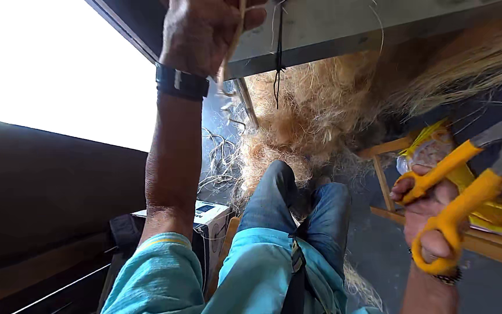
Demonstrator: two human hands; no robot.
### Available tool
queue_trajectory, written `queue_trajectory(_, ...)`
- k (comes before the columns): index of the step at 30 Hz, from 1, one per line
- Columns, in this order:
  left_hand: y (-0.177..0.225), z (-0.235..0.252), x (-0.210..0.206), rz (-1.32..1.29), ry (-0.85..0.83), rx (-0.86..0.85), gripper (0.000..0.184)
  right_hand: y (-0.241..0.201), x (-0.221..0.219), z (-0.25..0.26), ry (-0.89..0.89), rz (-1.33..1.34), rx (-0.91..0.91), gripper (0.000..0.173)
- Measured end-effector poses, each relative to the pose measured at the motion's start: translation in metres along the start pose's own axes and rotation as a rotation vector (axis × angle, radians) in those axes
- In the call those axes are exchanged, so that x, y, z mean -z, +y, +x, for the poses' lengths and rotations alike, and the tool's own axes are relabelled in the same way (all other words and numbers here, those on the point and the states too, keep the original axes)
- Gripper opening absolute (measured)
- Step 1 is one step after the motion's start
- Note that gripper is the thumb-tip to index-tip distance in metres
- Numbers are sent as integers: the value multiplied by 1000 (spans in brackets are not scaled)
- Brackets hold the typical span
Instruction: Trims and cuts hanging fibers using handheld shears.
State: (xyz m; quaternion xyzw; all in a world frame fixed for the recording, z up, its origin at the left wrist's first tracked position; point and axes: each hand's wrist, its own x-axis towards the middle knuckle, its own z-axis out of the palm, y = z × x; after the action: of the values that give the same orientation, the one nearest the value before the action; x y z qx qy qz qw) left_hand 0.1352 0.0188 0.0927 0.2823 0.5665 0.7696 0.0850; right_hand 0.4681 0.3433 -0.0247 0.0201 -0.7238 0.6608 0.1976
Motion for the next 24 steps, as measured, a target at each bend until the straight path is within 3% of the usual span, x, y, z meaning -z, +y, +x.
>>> queue_trajectory(6,-1,-44,-14,-159,44,75,36,-9,-28,-18,-10,-168,-24,120)
queue_trajectory(10,-16,-71,-23,-271,-4,65,52,-1,-48,-35,-132,100,-59,108)
queue_trajectory(17,-43,-106,-45,-487,28,123,48,-2,-96,-75,-394,597,-305,102)
queue_trajectory(24,-48,-116,-66,-591,-36,65,44,8,-110,-96,-632,710,-343,106)
